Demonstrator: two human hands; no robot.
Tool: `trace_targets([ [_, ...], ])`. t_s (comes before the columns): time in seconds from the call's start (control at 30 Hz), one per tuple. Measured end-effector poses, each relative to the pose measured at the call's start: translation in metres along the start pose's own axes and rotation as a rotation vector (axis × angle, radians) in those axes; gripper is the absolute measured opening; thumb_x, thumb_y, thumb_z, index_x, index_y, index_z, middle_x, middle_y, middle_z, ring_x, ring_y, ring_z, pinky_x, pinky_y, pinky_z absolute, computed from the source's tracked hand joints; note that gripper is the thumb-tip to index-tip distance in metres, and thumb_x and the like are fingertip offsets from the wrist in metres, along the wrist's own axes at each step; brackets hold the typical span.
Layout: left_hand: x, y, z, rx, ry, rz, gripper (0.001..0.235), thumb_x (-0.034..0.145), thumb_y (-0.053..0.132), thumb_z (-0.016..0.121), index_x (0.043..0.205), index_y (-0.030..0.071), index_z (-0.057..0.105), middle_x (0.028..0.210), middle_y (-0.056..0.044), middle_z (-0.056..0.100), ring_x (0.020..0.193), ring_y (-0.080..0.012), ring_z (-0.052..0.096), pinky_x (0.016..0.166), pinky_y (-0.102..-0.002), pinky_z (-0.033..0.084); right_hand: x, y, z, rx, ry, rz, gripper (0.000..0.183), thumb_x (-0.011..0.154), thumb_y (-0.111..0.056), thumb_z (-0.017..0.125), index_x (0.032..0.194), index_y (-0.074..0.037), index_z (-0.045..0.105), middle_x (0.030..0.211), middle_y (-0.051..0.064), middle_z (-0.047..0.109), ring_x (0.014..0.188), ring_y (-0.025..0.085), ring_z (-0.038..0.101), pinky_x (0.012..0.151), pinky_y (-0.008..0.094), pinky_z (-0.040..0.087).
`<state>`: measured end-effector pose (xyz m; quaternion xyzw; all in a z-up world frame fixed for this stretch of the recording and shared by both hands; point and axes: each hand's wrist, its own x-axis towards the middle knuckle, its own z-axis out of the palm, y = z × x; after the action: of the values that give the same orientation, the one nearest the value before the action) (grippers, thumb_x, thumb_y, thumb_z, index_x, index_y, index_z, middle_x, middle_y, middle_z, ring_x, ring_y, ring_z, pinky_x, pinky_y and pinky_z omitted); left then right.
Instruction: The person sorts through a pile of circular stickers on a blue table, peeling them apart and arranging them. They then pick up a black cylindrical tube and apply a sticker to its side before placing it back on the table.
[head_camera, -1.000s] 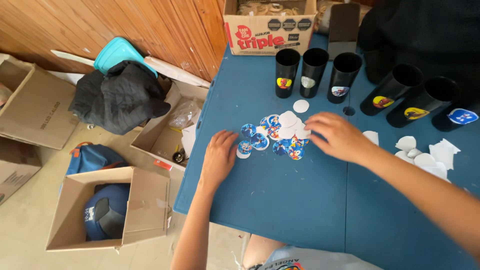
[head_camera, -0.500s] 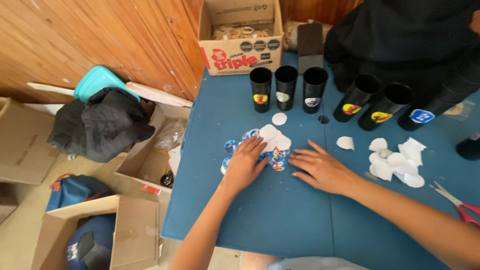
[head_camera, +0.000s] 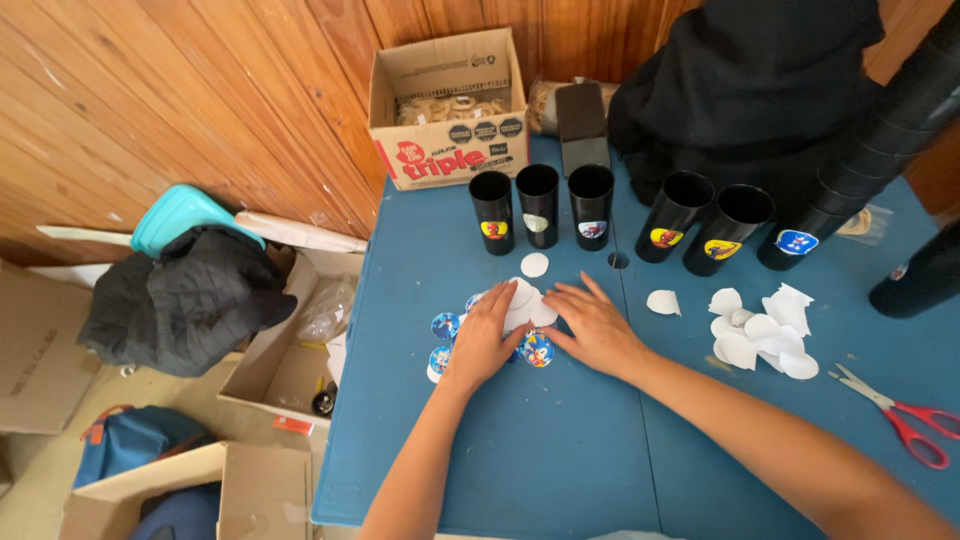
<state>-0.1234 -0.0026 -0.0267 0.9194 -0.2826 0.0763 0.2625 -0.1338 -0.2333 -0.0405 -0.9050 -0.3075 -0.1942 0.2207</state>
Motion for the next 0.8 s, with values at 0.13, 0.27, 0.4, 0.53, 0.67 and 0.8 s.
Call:
trace_targets([
  [0.13, -0.002, -0.008, 0.006, 0.007, 0.005, -0.02, 0.064, 0.095, 0.025, 0.07, 0.151, 0.004, 0.048, 0.136, -0.021, 0.062, 0.133, -0.037, 0.057, 0.111, -0.047, 0.045, -0.003, 0.003, 0.009, -0.013, 0.036, 0.023, 0.037, 0.092, -0.033, 0.073, 0.119, -0.008, 0.07, 0.121, 0.011, 0.074, 0.124, 0.026, 0.066, 0.121, 0.053, 0.031],
  [0.27, -0.005, -0.011, 0.003, 0.081, 0.057, -0.042, 0.055, 0.097, 0.019, 0.067, 0.148, 0.009, 0.053, 0.127, -0.017, 0.068, 0.122, -0.0335, 0.065, 0.1, -0.042, 0.054, -0.003, 0.004, -0.002, 0.01, 0.082, 0.047, 0.03, 0.091, -0.025, 0.074, 0.116, -0.008, 0.072, 0.114, 0.011, 0.076, 0.116, 0.026, 0.07, 0.118, 0.052, 0.038],
  [0.4, -0.006, -0.019, -0.002, 0.134, 0.088, -0.04, 0.05, 0.099, 0.016, 0.063, 0.147, 0.01, 0.054, 0.123, -0.016, 0.07, 0.118, -0.0326, 0.068, 0.096, -0.042, 0.056, -0.005, 0.011, -0.013, 0.054, 0.071, 0.122, 0.022, 0.095, -0.023, 0.071, 0.111, -0.009, 0.075, 0.108, 0.007, 0.078, 0.109, 0.024, 0.073, 0.115, 0.052, 0.041],
  [0.53, -0.008, -0.024, -0.007, 0.168, 0.185, -0.07, 0.042, 0.102, 0.014, 0.057, 0.143, 0.015, 0.059, 0.11, -0.012, 0.074, 0.105, -0.0309, 0.073, 0.086, -0.041, 0.059, -0.007, 0.02, -0.019, 0.033, 0.102, 0.171, 0.016, 0.1, -0.021, 0.066, 0.106, -0.01, 0.076, 0.098, 0.006, 0.079, 0.1, 0.022, 0.075, 0.112, 0.045, 0.047],
  [0.67, -0.009, -0.016, -0.021, 0.057, 0.306, -0.161, 0.041, 0.101, 0.009, 0.057, 0.14, 0.017, 0.063, 0.098, -0.016, 0.076, 0.092, -0.0364, 0.075, 0.077, -0.048, 0.06, -0.001, 0.016, -0.035, 0.129, 0.123, 0.283, 0.016, 0.101, -0.015, 0.065, 0.105, -0.007, 0.078, 0.094, 0.01, 0.079, 0.094, 0.027, 0.076, 0.1, 0.041, 0.056],
  [0.8, -0.008, -0.009, -0.025, -0.16, 0.36, -0.234, 0.038, 0.103, 0.01, 0.055, 0.139, 0.017, 0.065, 0.1, -0.015, 0.079, 0.093, -0.0364, 0.075, 0.079, -0.046, 0.06, -0.002, 0.006, -0.05, 0.271, 0.137, 0.414, 0.014, 0.101, -0.016, 0.065, 0.105, -0.01, 0.078, 0.092, 0.009, 0.08, 0.094, 0.025, 0.076, 0.092, 0.039, 0.059],
])
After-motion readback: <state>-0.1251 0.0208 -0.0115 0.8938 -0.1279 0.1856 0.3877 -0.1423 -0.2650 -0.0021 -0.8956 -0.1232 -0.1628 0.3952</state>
